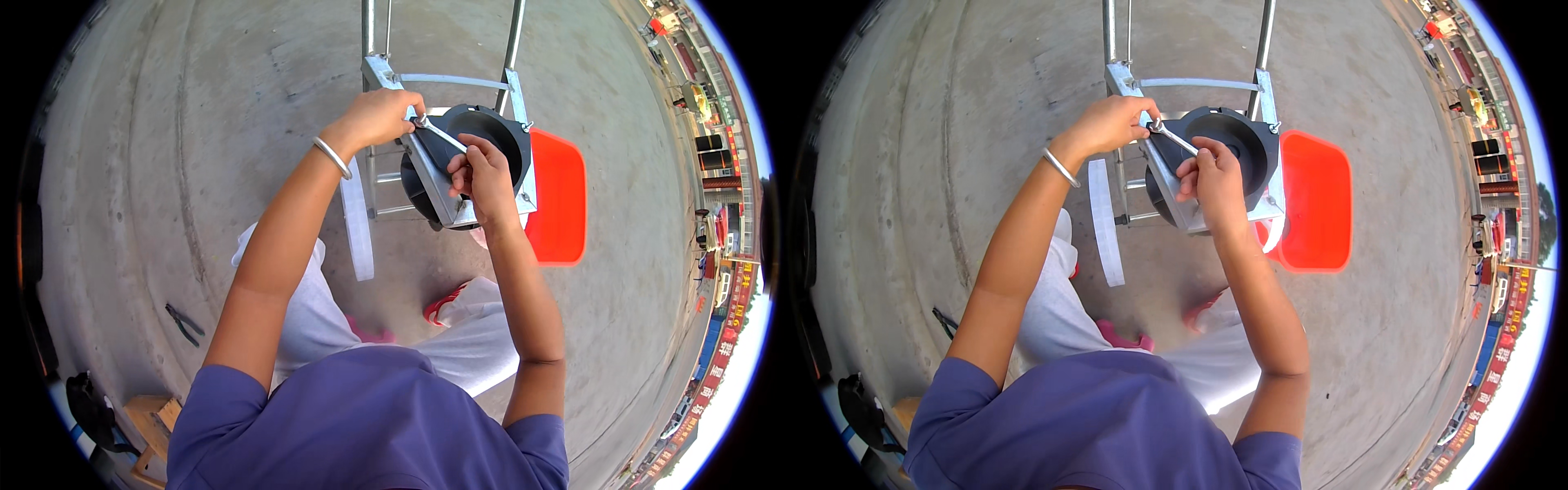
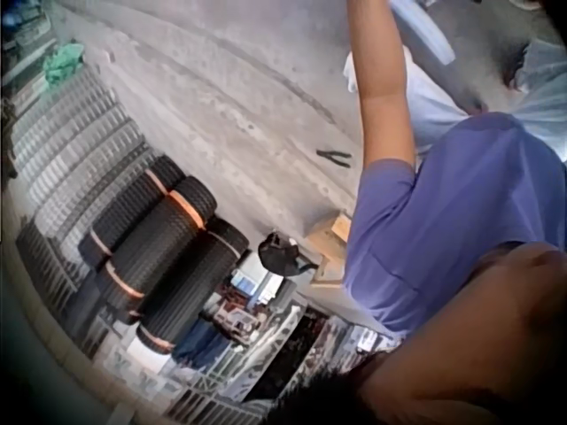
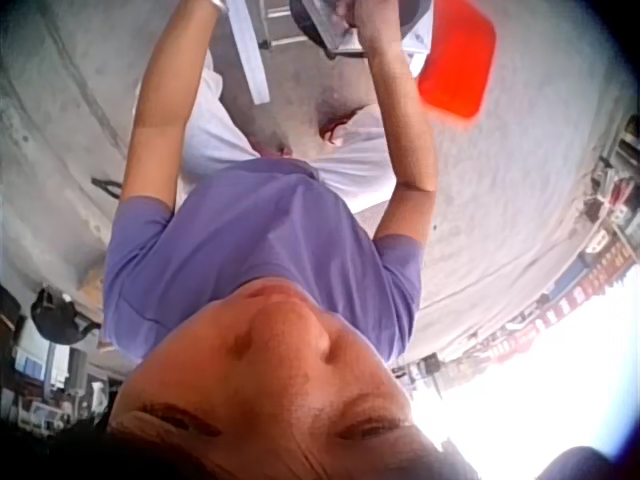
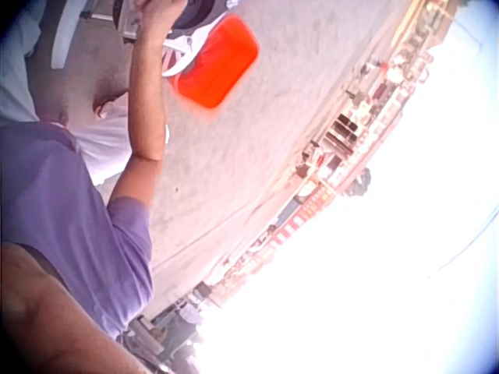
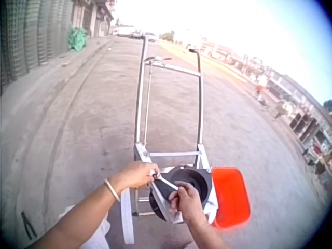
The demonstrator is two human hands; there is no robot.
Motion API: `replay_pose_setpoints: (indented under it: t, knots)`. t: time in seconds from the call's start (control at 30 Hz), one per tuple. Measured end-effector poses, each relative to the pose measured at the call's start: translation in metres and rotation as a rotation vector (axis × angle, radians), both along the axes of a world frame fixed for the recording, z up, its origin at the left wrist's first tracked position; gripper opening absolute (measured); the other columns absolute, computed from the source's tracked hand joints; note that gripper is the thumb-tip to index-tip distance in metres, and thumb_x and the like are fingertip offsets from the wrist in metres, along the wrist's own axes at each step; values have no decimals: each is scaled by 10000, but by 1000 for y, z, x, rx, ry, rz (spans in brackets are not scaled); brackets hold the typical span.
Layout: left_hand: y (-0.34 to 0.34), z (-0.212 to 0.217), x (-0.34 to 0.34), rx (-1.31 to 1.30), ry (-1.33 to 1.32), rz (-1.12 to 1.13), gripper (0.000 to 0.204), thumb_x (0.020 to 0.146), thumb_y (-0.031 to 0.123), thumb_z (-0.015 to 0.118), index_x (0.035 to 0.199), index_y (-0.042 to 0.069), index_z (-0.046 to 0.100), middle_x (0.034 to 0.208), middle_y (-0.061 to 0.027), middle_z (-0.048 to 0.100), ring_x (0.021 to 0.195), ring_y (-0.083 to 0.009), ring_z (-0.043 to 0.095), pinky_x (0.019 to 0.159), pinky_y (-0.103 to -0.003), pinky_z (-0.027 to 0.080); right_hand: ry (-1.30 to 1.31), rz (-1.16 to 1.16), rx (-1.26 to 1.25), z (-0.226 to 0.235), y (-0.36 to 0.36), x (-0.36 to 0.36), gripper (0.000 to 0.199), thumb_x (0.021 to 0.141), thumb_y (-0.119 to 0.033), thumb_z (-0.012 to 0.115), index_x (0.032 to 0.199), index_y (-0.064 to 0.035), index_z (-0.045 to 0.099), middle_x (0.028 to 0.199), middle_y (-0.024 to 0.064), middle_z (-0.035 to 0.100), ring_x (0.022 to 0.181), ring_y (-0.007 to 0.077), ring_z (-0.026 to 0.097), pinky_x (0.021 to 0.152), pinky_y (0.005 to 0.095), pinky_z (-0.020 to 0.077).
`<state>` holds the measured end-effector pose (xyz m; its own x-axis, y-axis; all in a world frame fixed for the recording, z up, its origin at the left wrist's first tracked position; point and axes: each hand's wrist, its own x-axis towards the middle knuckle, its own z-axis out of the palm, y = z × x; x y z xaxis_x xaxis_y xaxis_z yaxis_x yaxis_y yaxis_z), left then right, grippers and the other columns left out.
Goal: The person uses a wrench to tighten bolts on a red plastic basin mounted on a metal cart frame. They then move the cart and continue tightening bolts on a black circular component attached to the frame.
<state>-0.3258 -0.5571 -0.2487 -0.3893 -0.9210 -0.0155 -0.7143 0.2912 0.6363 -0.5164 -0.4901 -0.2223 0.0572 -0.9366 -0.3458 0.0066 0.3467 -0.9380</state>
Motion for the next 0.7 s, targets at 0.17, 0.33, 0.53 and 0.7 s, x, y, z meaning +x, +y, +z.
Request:
replay_pose_setpoints:
  t: [0.17, 0.33, 0.53, 0.7]
  knots:
    - [4, -3, 3, -31, -31, 3, 224, 789, 176, 645, 996, 175, 562, 785, -50, 606, 768, -220, 598, 655, -355, 456, 177, 64, 91, -22, -69, -50, 140, 884, -104, 504, 920, 26, 543, 659, 43, 550, 450, 67, 463, 402, 208, 443]
    - [1, 3, 10, -57, 12, 86, 245, 786, 165, 604, 1021, 140, 540, 766, -49, 616, 757, -232, 606, 640, -356, 453, 405, 234, -67, -19, -139, -29, 141, 860, -111, 565, 913, 20, 553, 660, 37, 547, 463, 89, 491, 447, 229, 457]
    - [-10, 7, 23, -2, 40, 128, 195, 779, 158, 612, 960, 86, 600, 672, -54, 579, 641, -212, 570, 578, -340, 430, 567, 473, -563, 17, -164, 43, 169, 854, -144, 607, 949, -7, 579, 679, 42, 559, 504, 116, 564, 501, 263, 467]
    - [1, -14, 9, 8, 203, 22, 204, 773, 108, 644, 975, 87, 632, 588, -34, 485, 563, -175, 492, 558, -312, 402, 330, 89, -796, 55, -136, 30, 183, 865, -134, 609, 983, 1, 573, 711, 39, 570, 565, 98, 576, 522, 234, 473]
